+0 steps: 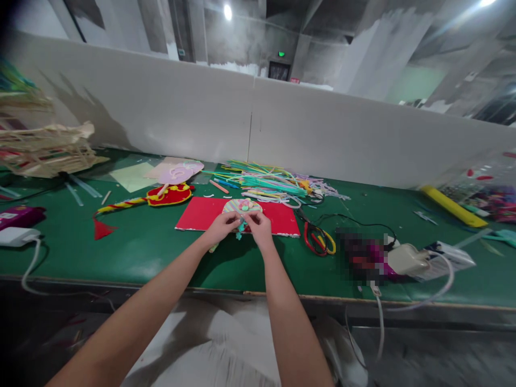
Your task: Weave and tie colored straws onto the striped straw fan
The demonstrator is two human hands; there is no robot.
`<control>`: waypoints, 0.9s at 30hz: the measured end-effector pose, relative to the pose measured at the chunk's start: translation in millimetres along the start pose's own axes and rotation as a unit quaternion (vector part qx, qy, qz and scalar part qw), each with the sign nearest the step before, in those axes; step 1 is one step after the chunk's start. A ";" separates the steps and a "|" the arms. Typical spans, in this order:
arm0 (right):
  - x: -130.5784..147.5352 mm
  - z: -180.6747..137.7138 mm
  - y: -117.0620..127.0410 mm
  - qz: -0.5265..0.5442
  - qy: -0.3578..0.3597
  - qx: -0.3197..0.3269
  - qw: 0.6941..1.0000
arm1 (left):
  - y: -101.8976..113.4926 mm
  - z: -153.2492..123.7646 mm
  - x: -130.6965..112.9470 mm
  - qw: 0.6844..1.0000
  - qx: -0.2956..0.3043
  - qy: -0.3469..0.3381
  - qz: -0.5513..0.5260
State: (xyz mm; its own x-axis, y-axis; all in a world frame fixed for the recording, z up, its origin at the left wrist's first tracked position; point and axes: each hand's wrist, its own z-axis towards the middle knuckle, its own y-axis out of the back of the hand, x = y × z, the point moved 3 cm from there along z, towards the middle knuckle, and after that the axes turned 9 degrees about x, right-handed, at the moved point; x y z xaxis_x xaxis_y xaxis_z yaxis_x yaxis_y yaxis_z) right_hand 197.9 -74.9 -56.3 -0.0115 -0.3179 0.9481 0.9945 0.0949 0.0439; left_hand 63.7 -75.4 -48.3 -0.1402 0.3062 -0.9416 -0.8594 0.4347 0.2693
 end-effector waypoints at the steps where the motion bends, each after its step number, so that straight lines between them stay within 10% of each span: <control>1: -0.9 0.5 0.0 -0.002 0.001 0.000 1.000 | 0.0 0.2 0.7 1.000 -0.002 0.003 -0.005; 27: -9.4 1.0 0.0 0.083 -0.051 -0.034 0.995 | 11.0 -11.0 -19.3 0.944 -0.155 -0.096 0.277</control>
State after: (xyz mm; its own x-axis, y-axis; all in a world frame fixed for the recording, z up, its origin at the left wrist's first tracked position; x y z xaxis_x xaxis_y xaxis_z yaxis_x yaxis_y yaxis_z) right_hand 197.9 -70.9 -64.8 0.1457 -0.2047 0.9679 0.9884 0.0720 -0.1336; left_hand 51.5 -85.8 -29.4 -0.5430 0.5747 -0.6122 -0.7876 -0.0957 0.6087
